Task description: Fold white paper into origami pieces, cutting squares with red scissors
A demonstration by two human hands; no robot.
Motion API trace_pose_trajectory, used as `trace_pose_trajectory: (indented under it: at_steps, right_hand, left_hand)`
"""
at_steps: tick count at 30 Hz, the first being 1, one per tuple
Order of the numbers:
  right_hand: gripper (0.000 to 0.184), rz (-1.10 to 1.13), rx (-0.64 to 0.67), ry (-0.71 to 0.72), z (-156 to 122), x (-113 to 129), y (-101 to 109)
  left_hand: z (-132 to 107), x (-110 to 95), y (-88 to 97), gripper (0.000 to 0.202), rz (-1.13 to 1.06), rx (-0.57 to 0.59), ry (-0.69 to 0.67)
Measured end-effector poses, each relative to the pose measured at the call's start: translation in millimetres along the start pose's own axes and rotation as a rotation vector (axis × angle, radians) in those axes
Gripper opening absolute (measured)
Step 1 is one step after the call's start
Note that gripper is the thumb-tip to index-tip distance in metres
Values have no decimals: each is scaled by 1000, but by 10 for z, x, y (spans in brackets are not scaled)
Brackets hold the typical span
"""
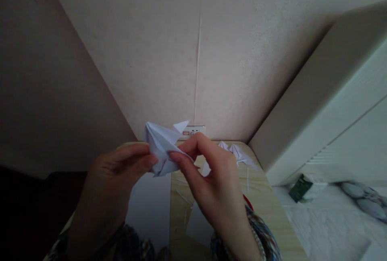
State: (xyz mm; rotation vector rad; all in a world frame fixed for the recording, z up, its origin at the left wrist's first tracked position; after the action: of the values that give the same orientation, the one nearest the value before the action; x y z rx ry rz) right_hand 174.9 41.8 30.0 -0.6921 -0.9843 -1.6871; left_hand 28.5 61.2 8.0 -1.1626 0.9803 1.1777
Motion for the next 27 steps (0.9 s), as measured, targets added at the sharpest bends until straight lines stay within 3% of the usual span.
trace_pose_trajectory:
  at_steps: [9,12,15,19,21,27]
  right_hand:
    - [18,-7,-14,26,-19,27,-13]
    - [17,-3,-51,24,-17,14,-2]
    - [16,-1,-94,20,-6,-13,12]
    - [10,94,-85,-14,22,-74,5]
    - [19,132,-107,-3,31,-86,25]
    - [16,117,-197,-35,30,-80,94]
  left_hand:
    - [-68,-111,2,13,149,-134,-71]
    - [-48,-56,-11,3,82,-62,-2]
    - [-22,-9,-33,21,54,34,55]
    - [-4,-33,-55,6,152,120,10]
    - [1,-54,-56,7,221,143,-13]
    - [3,-99,-64,12,412,234,-41]
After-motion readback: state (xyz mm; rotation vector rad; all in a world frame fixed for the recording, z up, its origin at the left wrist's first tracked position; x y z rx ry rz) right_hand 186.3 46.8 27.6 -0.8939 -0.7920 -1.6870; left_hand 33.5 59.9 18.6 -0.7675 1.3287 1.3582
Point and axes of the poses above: each hand's wrist, its own z-axis towards the middle knuckle, its own y-axis out of the back of the hand, x = y × z, the point moved 5 cm from there along z, towards the middle knuckle, and after that the axes turned 1 degree about x, right-handed, at the moved point
